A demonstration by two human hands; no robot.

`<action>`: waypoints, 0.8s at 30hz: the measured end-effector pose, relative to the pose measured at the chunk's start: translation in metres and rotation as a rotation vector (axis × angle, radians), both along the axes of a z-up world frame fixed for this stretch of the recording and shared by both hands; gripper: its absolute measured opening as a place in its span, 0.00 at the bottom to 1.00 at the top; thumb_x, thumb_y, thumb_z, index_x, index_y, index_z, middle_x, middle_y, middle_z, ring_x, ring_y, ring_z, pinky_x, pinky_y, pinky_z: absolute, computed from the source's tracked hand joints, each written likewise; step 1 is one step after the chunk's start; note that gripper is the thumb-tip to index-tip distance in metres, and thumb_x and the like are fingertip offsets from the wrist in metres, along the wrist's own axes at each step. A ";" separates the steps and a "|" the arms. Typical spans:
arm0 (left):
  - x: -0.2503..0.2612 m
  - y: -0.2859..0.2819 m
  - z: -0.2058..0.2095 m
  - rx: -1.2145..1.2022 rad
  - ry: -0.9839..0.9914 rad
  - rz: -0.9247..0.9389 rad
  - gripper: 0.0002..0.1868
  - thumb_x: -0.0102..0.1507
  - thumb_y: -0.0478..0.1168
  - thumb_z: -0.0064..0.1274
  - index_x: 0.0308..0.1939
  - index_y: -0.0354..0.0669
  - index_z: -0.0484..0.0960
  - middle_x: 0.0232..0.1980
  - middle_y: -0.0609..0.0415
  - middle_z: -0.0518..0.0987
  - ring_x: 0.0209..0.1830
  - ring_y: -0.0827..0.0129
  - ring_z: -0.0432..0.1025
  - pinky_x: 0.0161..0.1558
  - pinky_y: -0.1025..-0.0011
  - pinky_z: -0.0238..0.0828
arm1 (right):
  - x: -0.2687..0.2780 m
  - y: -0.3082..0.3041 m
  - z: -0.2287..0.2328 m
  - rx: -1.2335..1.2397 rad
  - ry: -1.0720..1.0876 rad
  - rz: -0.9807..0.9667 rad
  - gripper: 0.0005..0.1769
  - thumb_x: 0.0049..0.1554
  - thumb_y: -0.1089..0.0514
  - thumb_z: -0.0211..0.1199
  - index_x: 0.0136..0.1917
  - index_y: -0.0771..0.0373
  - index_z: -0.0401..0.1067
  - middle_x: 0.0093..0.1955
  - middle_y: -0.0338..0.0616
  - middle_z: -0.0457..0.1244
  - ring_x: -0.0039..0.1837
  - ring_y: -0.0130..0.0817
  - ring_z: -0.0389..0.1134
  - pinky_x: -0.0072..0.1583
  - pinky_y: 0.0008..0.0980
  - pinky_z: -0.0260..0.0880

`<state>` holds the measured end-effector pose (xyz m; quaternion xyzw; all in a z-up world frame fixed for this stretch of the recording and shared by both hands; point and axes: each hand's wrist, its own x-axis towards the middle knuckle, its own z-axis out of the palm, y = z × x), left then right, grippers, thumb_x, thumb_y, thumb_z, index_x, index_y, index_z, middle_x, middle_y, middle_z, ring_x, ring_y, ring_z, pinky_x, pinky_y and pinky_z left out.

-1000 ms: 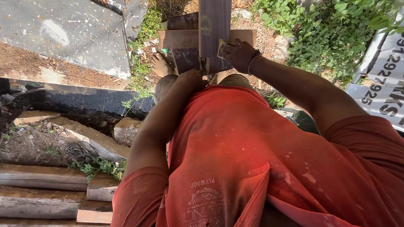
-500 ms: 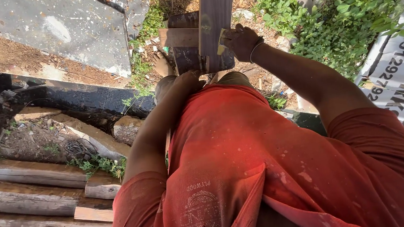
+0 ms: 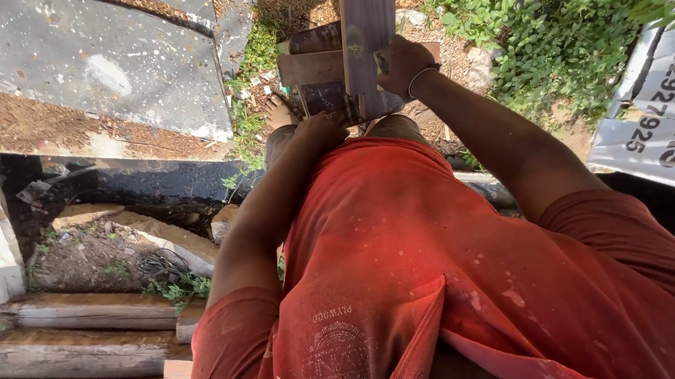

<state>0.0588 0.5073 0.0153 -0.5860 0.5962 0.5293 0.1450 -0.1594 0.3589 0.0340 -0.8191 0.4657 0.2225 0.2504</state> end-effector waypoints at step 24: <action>0.103 -0.014 -0.038 0.025 0.001 -0.197 0.33 0.64 0.58 0.48 0.69 0.45 0.71 0.67 0.43 0.76 0.65 0.51 0.72 0.64 0.55 0.69 | 0.031 0.133 -0.022 -0.185 -0.460 -0.602 0.25 0.58 0.51 0.63 0.67 0.59 0.71 0.65 0.52 0.64 0.62 0.50 0.69 0.63 0.46 0.72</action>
